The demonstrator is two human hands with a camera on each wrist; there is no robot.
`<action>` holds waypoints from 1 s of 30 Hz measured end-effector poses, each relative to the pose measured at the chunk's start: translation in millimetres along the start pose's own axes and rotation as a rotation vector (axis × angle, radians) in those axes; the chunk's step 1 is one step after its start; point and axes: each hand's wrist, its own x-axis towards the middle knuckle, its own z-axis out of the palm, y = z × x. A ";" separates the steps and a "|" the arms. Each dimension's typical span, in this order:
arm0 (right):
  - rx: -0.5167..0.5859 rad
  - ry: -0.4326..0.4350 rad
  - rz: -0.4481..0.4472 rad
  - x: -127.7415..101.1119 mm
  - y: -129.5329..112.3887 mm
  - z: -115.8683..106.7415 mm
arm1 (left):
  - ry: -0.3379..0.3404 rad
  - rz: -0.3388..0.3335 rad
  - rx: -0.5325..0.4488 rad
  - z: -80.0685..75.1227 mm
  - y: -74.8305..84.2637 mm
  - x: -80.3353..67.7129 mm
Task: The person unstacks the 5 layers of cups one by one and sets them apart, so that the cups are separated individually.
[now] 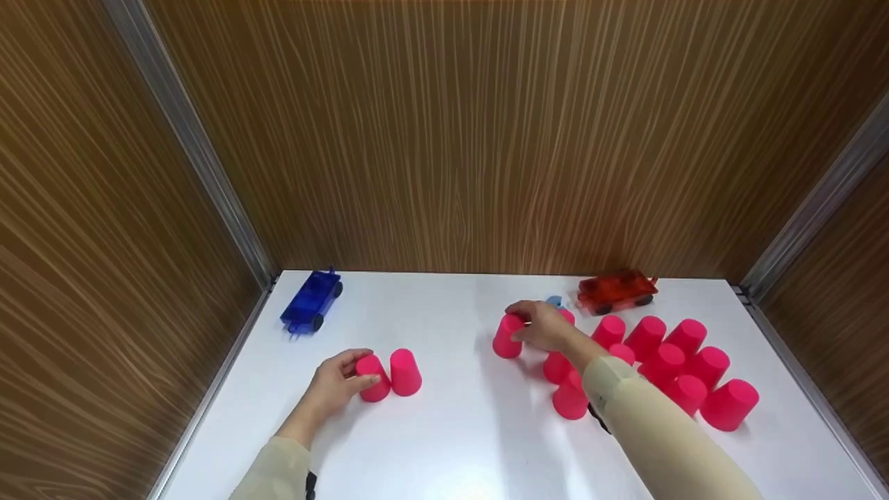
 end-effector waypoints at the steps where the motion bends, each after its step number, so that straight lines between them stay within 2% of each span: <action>1: -0.004 0.001 0.009 -0.2 0.1 0.0 | 0.000 -0.005 0.006 0.2 0.0 -0.2; 8: 0.011 0.010 0.025 -2.6 3.0 -1.6 | -0.003 -0.006 0.010 2.6 1.0 0.5; 14: 0.044 0.031 -0.006 -5.6 2.0 -4.7 | -0.008 -0.007 0.011 3.7 1.7 1.6; 22: 0.098 0.106 -0.216 -16.3 -30.5 1.5 | 0.003 -0.004 0.014 0.2 0.9 -0.7; 26: 0.127 0.092 -0.291 -20.9 -50.2 19.3 | -0.002 0.003 -0.008 0.4 0.9 -1.3; 30: 0.160 0.049 -0.323 -25.0 -65.9 44.0 | 0.003 0.001 -0.008 0.5 2.1 -1.3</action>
